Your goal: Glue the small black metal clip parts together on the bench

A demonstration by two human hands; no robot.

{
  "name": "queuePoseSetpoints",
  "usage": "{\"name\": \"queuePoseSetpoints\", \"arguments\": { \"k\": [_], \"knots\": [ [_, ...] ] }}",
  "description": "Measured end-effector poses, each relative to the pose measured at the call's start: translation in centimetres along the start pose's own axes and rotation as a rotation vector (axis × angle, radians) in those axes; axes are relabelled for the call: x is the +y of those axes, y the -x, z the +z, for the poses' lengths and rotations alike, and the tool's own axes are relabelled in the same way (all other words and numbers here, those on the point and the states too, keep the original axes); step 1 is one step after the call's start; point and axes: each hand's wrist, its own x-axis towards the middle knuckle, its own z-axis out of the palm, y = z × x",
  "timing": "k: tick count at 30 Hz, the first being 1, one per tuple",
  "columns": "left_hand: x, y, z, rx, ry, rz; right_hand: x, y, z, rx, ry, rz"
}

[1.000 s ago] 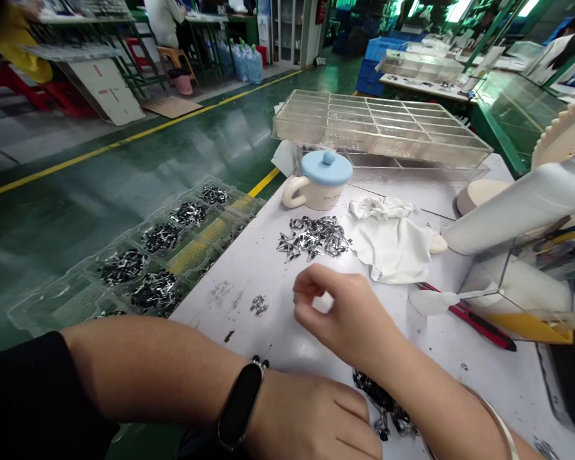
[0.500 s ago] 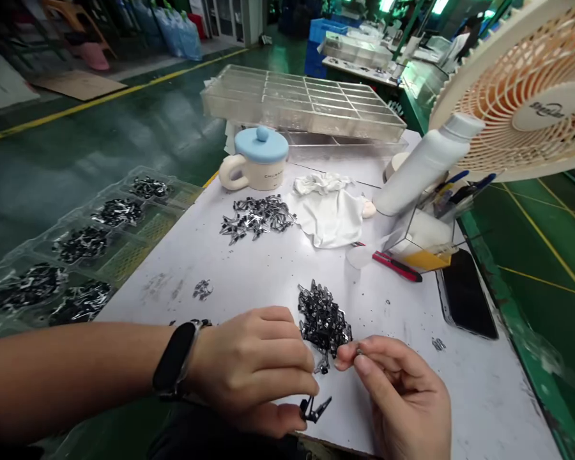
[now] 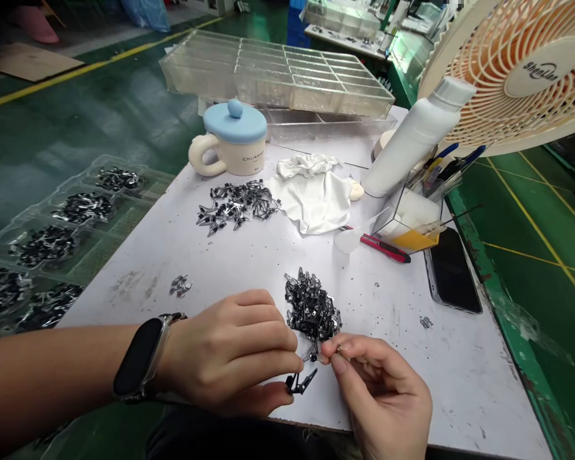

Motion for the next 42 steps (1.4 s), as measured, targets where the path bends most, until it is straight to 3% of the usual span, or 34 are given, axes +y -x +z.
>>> {"name": "queuePoseSetpoints", "arguments": {
  "k": [8, 15, 19, 21, 27, 42],
  "knots": [
    [0.0, 0.0, -0.1, -0.014, 0.0, -0.008, -0.2, 0.5, 0.3, 0.034, 0.036, -0.054],
    [0.0, -0.1, -0.1, -0.005, -0.01, -0.108, -0.9, 1.7, 0.9, 0.172, 0.207, -0.204],
    [0.1, -0.1, -0.1, 0.015, 0.002, -0.141, -1.7, 1.6, 1.2, 0.015, 0.312, -0.271],
    [0.2, -0.1, -0.1, 0.023, 0.003, -0.142, -1.9, 1.4, 1.3, -0.052, 0.372, -0.256],
    [0.0, 0.0, -0.1, 0.044, 0.008, -0.125, -1.5, 1.2, 1.6, -0.061, 0.428, -0.203],
    [0.2, -0.1, -0.2, 0.046, 0.011, -0.147, -0.3, 1.8, 1.7, -0.01, 0.254, -0.034]
  ]
}}
